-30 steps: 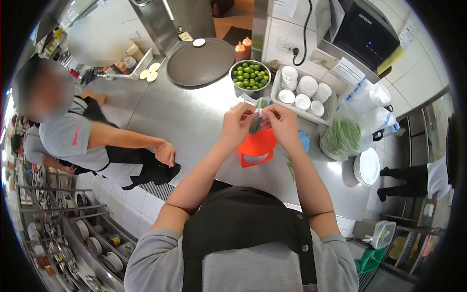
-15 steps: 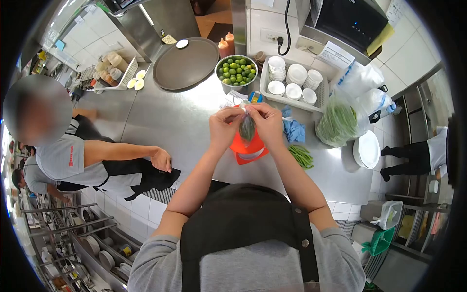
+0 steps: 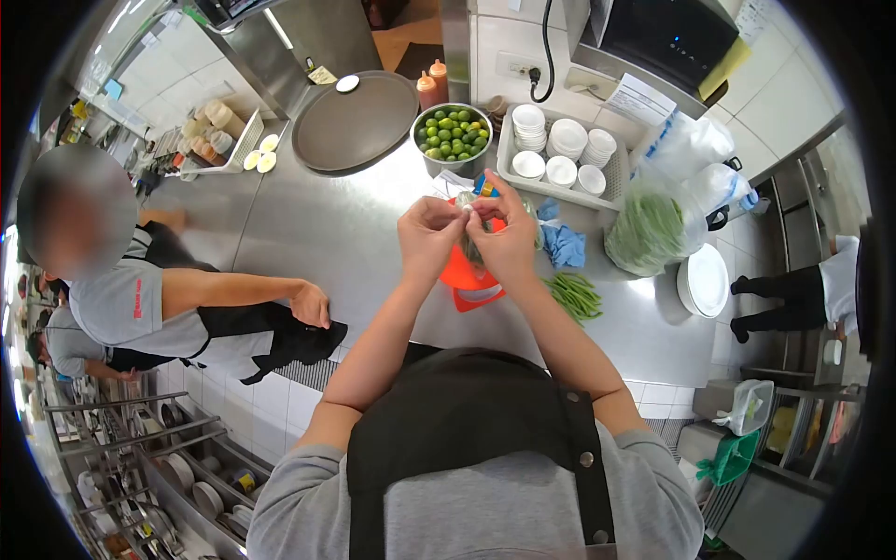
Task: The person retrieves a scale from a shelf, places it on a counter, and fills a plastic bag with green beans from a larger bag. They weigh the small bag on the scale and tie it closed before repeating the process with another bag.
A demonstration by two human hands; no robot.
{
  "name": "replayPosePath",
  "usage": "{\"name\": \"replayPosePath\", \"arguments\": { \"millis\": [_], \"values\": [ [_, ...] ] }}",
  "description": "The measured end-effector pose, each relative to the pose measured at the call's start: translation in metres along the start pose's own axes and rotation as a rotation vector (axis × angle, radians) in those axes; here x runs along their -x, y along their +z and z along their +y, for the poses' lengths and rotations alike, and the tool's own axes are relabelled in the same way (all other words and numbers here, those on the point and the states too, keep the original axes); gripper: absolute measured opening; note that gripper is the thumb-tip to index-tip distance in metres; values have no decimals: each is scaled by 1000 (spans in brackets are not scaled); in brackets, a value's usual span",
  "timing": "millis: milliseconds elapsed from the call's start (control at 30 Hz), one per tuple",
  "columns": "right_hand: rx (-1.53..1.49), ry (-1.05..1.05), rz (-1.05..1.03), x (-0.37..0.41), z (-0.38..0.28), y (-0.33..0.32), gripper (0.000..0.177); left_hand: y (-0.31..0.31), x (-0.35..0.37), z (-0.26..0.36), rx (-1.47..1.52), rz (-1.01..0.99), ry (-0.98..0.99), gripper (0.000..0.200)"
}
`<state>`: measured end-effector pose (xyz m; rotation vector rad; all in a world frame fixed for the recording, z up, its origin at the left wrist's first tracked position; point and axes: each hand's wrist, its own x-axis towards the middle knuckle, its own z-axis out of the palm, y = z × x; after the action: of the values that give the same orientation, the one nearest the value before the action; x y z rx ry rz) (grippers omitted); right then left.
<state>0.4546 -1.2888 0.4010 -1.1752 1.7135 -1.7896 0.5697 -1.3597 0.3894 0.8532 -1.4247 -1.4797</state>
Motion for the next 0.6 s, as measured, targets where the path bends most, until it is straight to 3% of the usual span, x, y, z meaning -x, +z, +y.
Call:
{"name": "replayPosePath", "arguments": {
  "millis": [233, 433, 600],
  "values": [
    [147, -144, -46, 1, -1, 1, 56, 0, -2, 21, -69, 47, -12, 18],
    [-441, 290, -296, -16, 12, -21, 55, -6, -3, 14, -1, -49, -23, 13],
    [-491, 369, -178, -14, 15, -22, 49, -1, 9, -14, -181, -14, 182, 17]
  ]
}}
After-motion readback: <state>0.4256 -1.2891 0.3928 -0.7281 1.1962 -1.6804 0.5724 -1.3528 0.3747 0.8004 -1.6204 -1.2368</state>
